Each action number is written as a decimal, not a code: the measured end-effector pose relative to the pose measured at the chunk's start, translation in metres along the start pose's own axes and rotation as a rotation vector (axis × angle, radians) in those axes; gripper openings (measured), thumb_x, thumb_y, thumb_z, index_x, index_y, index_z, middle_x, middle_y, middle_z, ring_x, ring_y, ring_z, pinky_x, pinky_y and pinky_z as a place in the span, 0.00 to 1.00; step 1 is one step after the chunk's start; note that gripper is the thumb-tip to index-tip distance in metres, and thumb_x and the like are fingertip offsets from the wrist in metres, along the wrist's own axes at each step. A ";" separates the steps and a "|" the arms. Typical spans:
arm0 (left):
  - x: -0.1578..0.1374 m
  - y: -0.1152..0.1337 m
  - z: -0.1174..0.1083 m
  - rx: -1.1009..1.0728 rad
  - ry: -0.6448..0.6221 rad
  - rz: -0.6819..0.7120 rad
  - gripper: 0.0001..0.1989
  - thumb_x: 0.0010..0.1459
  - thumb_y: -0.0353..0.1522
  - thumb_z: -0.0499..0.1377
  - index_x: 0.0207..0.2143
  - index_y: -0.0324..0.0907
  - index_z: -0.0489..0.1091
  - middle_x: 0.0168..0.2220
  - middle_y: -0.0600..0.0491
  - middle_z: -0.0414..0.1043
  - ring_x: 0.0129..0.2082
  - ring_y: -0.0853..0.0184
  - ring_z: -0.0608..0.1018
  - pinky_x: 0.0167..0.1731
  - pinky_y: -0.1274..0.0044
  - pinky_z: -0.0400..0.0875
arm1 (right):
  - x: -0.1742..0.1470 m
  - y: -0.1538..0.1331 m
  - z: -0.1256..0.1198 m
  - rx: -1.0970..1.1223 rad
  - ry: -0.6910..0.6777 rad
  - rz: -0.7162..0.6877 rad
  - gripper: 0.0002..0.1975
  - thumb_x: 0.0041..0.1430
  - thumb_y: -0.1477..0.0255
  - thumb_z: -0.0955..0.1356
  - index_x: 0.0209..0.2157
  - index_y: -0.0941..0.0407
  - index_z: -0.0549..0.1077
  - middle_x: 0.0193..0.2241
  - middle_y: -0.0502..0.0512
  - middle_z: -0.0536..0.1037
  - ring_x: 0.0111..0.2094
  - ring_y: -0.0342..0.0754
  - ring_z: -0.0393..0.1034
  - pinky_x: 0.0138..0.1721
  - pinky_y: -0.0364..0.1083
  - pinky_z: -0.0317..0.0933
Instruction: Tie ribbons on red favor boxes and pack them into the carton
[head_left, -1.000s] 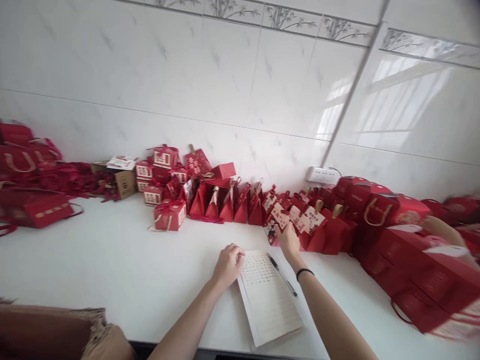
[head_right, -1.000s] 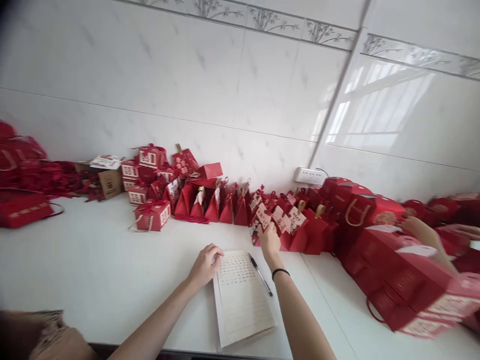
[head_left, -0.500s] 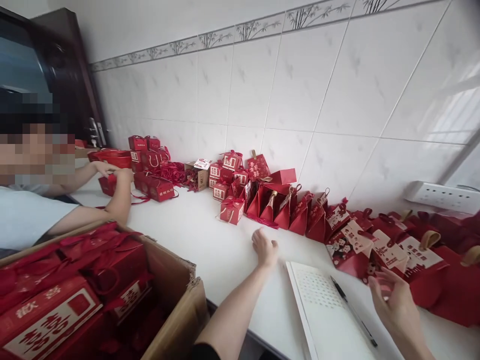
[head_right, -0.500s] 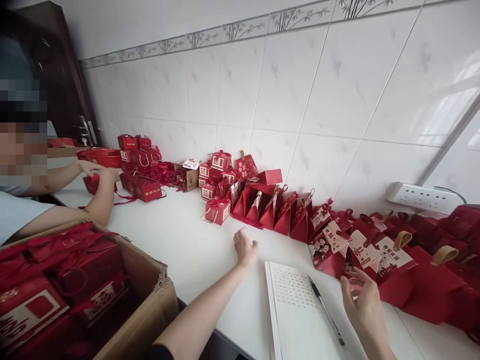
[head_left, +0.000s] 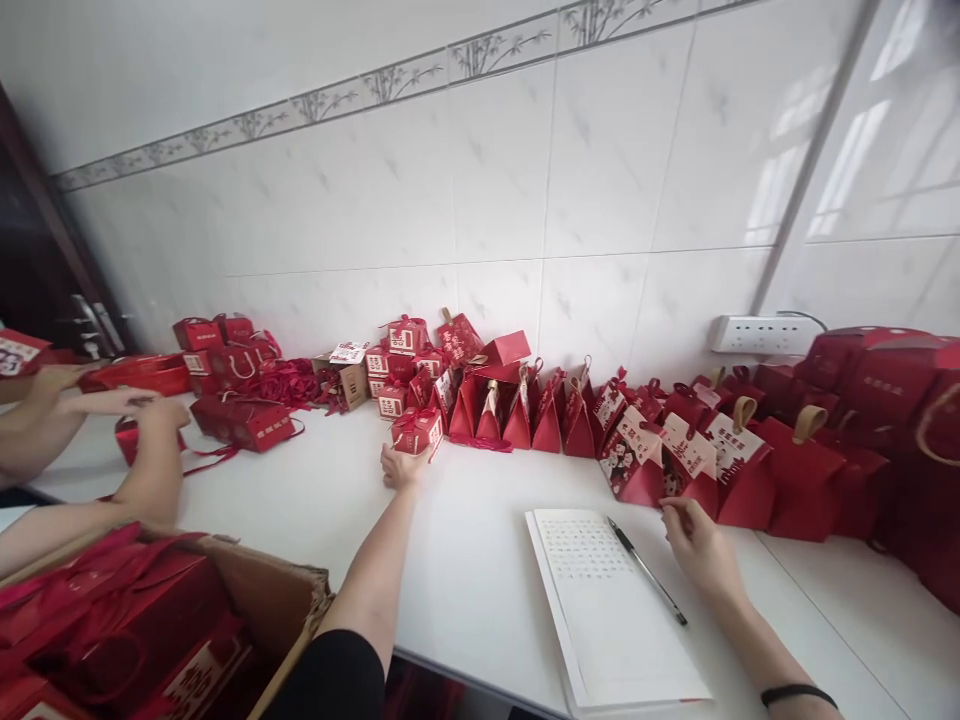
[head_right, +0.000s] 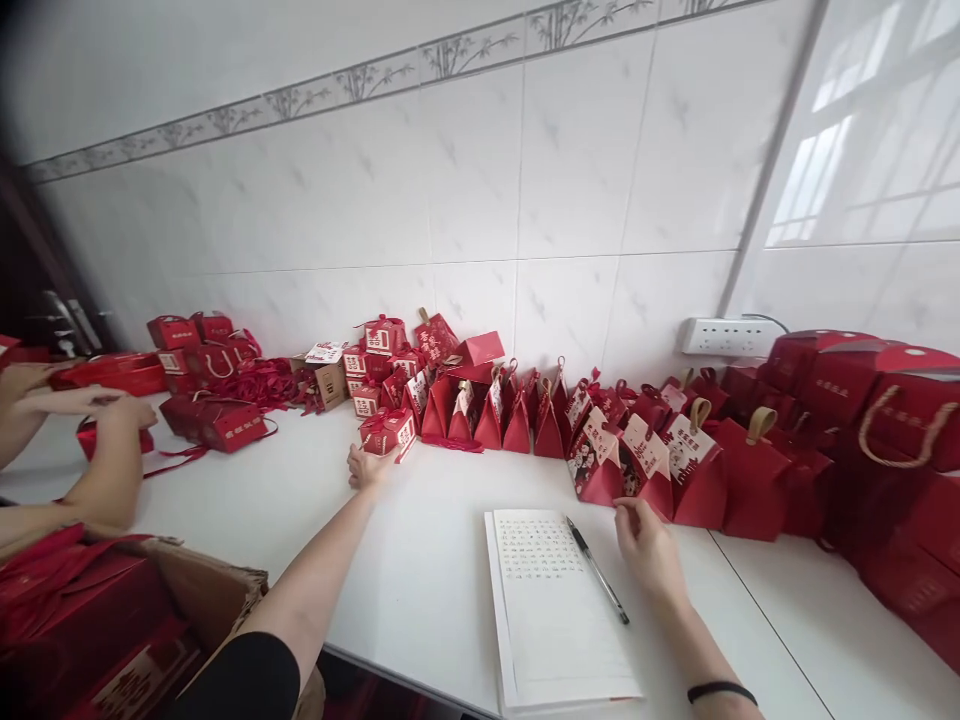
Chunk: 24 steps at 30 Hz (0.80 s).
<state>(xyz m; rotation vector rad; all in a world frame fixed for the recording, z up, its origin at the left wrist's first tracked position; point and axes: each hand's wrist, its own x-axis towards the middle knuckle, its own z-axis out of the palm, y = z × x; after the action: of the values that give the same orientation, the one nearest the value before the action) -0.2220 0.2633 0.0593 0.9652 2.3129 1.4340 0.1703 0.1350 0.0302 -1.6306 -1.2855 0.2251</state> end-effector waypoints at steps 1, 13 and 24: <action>0.001 0.001 0.001 -0.015 -0.006 0.008 0.44 0.43 0.40 0.65 0.57 0.41 0.44 0.60 0.33 0.49 0.62 0.48 0.55 0.56 0.57 0.51 | -0.001 0.000 0.000 -0.001 0.001 -0.014 0.18 0.46 0.55 0.59 0.30 0.54 0.67 0.23 0.56 0.74 0.23 0.51 0.68 0.25 0.46 0.60; -0.048 0.002 0.010 -0.493 0.181 0.137 0.40 0.50 0.31 0.59 0.57 0.42 0.35 0.59 0.36 0.46 0.56 0.59 0.66 0.49 0.66 0.68 | -0.008 -0.013 0.003 0.064 -0.036 -0.194 0.15 0.55 0.59 0.57 0.31 0.55 0.65 0.20 0.53 0.70 0.20 0.48 0.64 0.25 0.47 0.60; -0.200 0.042 0.075 -0.680 -0.341 0.869 0.46 0.46 0.37 0.64 0.60 0.38 0.40 0.54 0.35 0.54 0.53 0.53 0.67 0.49 0.61 0.66 | 0.002 -0.067 0.049 0.689 -0.306 -0.237 0.33 0.54 0.51 0.65 0.54 0.52 0.50 0.55 0.66 0.55 0.50 0.58 0.63 0.37 0.53 0.69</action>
<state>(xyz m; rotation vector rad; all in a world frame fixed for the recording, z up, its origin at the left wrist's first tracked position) -0.0161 0.1983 0.0342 1.8589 1.0149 1.9280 0.0969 0.1608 0.0595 -0.8709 -1.4078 0.7065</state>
